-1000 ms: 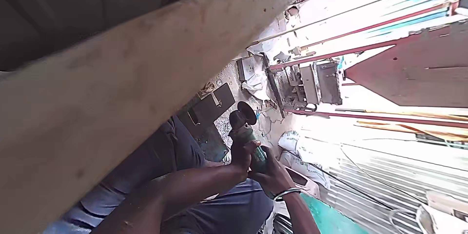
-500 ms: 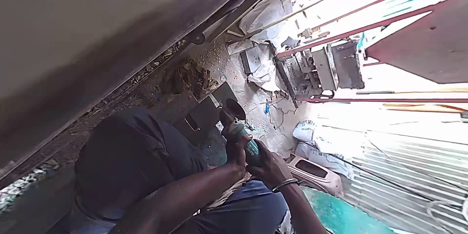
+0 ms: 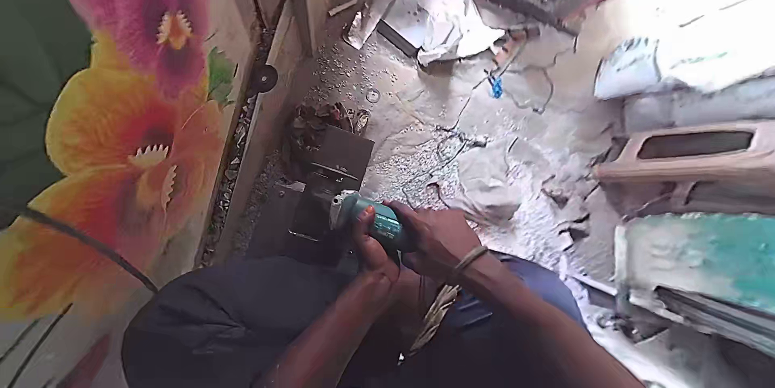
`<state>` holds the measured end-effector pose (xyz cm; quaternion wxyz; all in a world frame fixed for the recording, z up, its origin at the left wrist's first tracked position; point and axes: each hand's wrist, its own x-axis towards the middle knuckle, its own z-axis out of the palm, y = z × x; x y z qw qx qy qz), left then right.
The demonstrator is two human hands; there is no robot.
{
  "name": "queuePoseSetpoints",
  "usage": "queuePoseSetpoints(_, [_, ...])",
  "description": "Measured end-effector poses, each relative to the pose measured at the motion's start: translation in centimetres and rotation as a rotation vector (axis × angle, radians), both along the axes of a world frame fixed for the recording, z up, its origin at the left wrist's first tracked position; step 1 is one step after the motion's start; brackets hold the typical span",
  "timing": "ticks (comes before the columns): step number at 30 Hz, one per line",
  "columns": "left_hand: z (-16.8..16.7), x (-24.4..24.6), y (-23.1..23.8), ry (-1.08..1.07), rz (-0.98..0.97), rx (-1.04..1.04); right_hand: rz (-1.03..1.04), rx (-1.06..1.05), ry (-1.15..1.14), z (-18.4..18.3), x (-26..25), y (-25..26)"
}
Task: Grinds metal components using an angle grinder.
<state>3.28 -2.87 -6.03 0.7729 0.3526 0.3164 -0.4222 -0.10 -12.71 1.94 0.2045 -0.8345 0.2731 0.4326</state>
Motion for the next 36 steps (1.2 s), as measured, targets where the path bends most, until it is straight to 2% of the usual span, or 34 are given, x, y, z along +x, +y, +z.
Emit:
queuePoseSetpoints(9, [0.2, 0.2, 0.2, -0.092, -0.058, 0.002, -0.036, 0.095, -0.095, 0.4, -0.4, -0.5])
queuePoseSetpoints(12, [0.6, 0.7, 0.3, -0.196, -0.127, -0.015, -0.101, 0.110, -0.182, 0.3, -1.2, -0.5])
queuePoseSetpoints(14, [0.9, 1.4, 0.6, -0.251, -0.160, -0.087, -0.222, 0.237, -0.316, 0.4, -2.3, -1.3])
queuePoseSetpoints(17, [1.2, 3.2, 0.9, -0.255, -0.145, -0.280, -0.575, 0.509, -0.674, 0.6, -5.0, -3.9])
queuePoseSetpoints(19, [1.8, 4.5, 1.0, -0.233, -0.118, -0.363, -0.785, 0.565, -0.872, 1.1, -6.7, -5.2])
queuePoseSetpoints(20, [2.2, 5.0, 1.1, -0.212, -0.098, -0.393, -0.825, 0.575, -0.924, 1.2, -7.5, -5.5])
queuePoseSetpoints(24, [2.4, 6.5, 2.2, -0.203, -0.095, -0.502, -0.691, 0.685, -0.975, 1.4, -9.3, -4.4])
queuePoseSetpoints(26, [2.2, 6.9, 2.6, -0.257, -0.119, -0.498, -0.581, 0.661, -1.046, 1.4, -9.6, -3.5])
queuePoseSetpoints(29, [1.8, 7.2, 3.1, -0.333, -0.140, -0.502, -0.498, 0.463, -1.209, 1.2, -10.2, -1.9])
queuePoseSetpoints(32, [2.1, 7.2, 3.2, -0.365, -0.128, -0.511, -0.367, 0.130, -1.461, 0.1, -11.1, 0.2])
queuePoseSetpoints(36, [2.7, 6.9, 3.3, -0.416, -0.106, -0.413, -0.197, 0.030, -1.421, -0.8, -12.1, 1.5])
